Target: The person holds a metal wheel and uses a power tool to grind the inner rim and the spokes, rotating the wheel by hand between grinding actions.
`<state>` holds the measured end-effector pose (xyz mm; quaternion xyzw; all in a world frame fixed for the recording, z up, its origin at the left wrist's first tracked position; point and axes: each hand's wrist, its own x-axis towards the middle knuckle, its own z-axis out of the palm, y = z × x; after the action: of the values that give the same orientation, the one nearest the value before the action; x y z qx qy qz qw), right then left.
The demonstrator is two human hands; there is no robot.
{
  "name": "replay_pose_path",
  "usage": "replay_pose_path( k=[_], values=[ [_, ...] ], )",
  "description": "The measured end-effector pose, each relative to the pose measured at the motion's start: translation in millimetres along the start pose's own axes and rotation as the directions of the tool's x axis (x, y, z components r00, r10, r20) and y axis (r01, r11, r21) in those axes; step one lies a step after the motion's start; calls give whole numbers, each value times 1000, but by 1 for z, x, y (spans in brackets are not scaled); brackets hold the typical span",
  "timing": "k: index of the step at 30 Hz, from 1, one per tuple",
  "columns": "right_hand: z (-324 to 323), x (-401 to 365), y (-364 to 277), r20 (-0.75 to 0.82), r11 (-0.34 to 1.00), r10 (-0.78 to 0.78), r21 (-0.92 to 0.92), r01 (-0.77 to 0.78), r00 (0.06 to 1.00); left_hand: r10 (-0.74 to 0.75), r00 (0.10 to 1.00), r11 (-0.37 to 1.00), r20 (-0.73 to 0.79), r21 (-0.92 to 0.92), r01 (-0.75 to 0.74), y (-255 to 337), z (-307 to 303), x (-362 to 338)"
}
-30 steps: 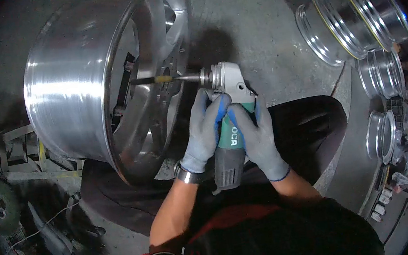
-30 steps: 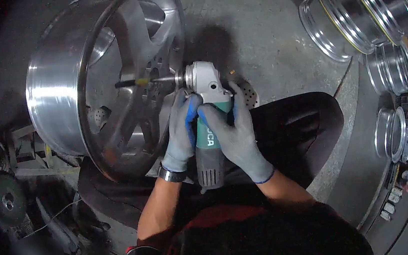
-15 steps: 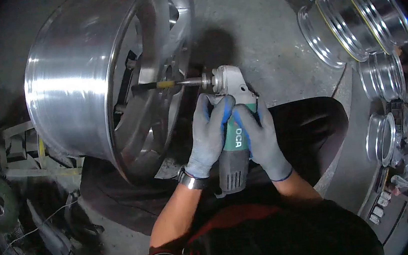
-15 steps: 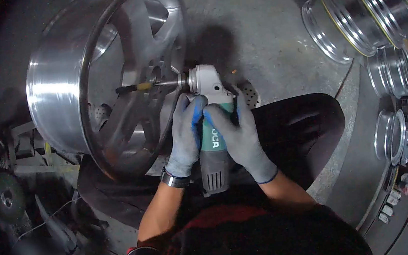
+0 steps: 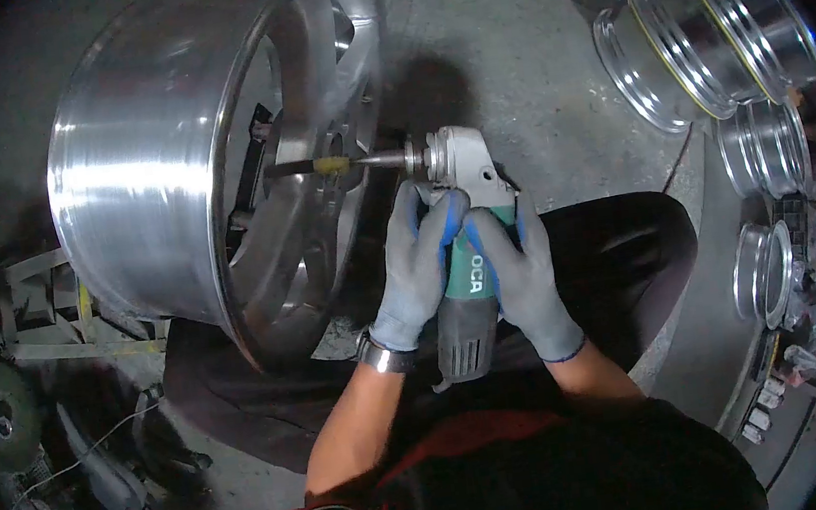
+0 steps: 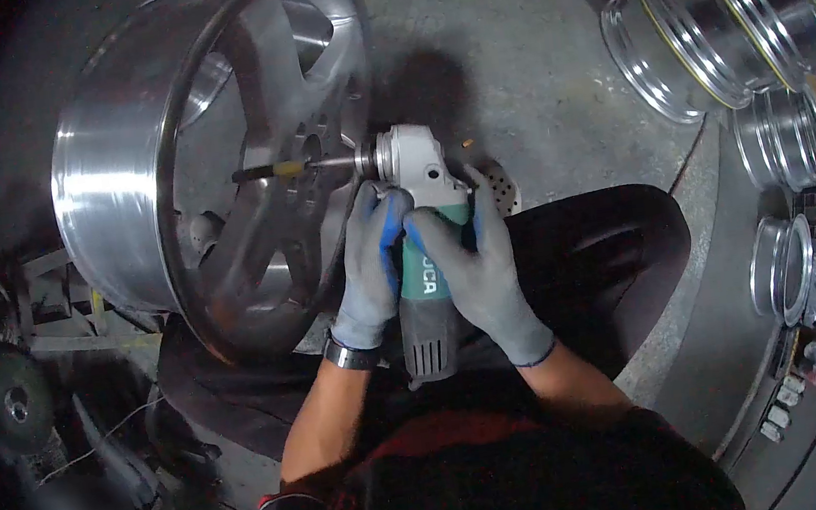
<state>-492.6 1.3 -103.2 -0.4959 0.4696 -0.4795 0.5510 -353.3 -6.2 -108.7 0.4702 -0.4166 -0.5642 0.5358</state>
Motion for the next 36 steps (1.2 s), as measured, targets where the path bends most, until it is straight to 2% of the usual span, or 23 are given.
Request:
replay_pose_path(
  k=[2, 3, 5, 6, 8, 12, 14, 15, 17, 18, 20, 21, 22, 23, 24, 25, 26, 28, 29, 31, 34, 35, 36],
  values=[
    [1, 7, 6, -80, 998, 69, 18, -67, 994, -82, 997, 988, -4, -135, 81, 7, 4, 9],
    [3, 8, 9, -83, 998, 68, 16, -67, 994, -82, 997, 987, -1, -137, 81, 7, 1, 14],
    [8, 10, 12, -198, 996, -40, -87, 23, 979, 99, 988, 984, 117, 134, -115, 4, -9, 22],
    [9, 10, 10, -199, 996, -40, -88, 23, 979, 99, 988, 985, 118, 133, -114, 1, -9, 21],
    [12, 6, 5, -144, 999, -32, 14, 34, 989, -6, 995, 999, 102, -42, 10, -4, -11, 19],
    [9, -5, 8, -89, 992, 71, 111, -61, 993, 70, 997, 997, 32, 21, -71, 0, -4, -2],
    [3, -8, 6, -28, 987, 89, 138, -85, 996, -83, 997, 993, -8, -83, 82, -2, -2, -7],
    [0, -9, 6, -34, 986, 91, 140, -85, 995, -118, 993, 992, -24, -52, 117, -2, -2, -8],
    [-3, -9, 5, 20, 944, 241, 226, -239, 970, -82, 995, 996, -61, 19, 83, 2, 2, -11],
    [-2, -9, 10, 19, 944, 240, 227, -238, 971, -41, 994, 995, -100, 91, 50, 4, 4, -11],
    [0, -10, 25, -9, 962, 86, 260, -81, 996, -57, 994, 996, -95, 60, 63, 4, 3, -6],
    [1, -7, 20, -11, 962, 87, 261, -81, 996, -74, 993, 997, -92, 26, 77, 3, 3, -3],
    [3, -1, 8, -32, 940, 158, 311, -141, 987, -77, 993, 996, -91, 27, 80, 3, 2, 0],
    [5, 4, 1, -48, 911, 229, 361, -197, 972, -2, 999, 993, -40, 114, 7, 4, -1, 3],
    [8, 6, 0, -48, 911, 231, 362, -198, 972, 69, 997, 978, 17, 197, -71, 6, -3, 7],
    [10, 7, -1, -92, 953, 158, 274, -128, 983, -98, 995, 995, 22, 18, 98, 12, -2, 15],
    [11, 8, -1, -129, 982, 82, 182, -58, 988, -101, 995, 995, 23, 19, 100, 9, -4, 14],
    [12, 2, 4, -131, 992, 45, 126, -29, 990, 78, 994, 984, 77, 156, -89, 2, -9, 9],
    [11, -1, 5, -124, 998, 7, 69, 2, 992, 77, 994, 984, 77, 157, -88, 0, -8, 7],
    [12, -6, 3, -109, 994, 22, 112, -10, 994, -71, 996, 994, 44, -75, 74, 0, -5, 2],
    [7, -6, 5, -65, 990, 24, 140, -14, 998, -74, 997, 997, 25, 4, 74, -5, -7, -6],
    [5, -6, 5, -36, 992, 15, 125, -10, 999, 77, 996, 993, 34, 93, -79, -5, -7, -8],
    [6, -4, 6, -37, 992, 16, 126, -11, 999, 75, 997, 993, 35, 94, -78, -4, -7, -5]
  ],
)
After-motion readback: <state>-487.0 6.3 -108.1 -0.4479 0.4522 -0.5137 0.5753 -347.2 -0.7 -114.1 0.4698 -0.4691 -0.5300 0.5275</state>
